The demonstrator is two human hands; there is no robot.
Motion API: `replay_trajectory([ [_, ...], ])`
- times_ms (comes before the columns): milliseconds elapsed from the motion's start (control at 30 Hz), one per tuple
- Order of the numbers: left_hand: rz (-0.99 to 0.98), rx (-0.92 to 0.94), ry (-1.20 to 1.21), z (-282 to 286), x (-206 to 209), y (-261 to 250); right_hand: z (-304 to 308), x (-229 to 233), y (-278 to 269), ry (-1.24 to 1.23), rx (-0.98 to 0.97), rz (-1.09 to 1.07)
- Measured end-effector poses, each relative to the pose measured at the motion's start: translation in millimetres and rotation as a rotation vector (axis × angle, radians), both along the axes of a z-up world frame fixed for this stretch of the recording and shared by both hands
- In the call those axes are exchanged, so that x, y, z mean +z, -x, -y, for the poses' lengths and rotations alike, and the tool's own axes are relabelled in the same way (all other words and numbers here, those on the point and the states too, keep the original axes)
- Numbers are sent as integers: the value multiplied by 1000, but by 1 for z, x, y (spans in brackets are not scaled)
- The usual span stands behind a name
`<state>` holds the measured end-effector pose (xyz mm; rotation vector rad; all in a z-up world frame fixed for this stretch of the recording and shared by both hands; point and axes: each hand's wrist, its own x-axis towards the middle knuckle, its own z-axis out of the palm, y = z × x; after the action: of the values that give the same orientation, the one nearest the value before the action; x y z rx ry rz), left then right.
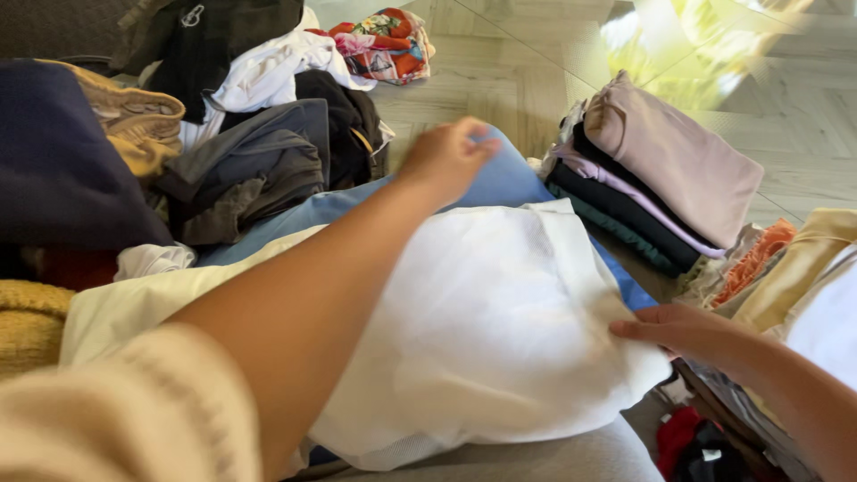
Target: The person folds a white mesh laundry bag containing small items, then folds a dark gray long-sleeve shirt. Each item is smoothed and folded into a compact rectangle and placed on a blue mat on the floor.
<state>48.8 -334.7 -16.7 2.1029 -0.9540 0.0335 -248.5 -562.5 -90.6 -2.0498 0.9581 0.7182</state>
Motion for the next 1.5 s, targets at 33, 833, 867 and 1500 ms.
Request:
replay_trajectory([
  [33,-12,26,16,-20,-7,-2,1,-4,-5,4,-86,17],
  [833,-80,208,-504,-156,-75,-14,-11,-13,-108,72,-446,367],
  [867,26,234,-379,-157,-73,2,-19,-13,-107,276,-424,367],
  [1500,136,398,-531,-178,-60,-26,-11,-1,-218,454,33,776],
])
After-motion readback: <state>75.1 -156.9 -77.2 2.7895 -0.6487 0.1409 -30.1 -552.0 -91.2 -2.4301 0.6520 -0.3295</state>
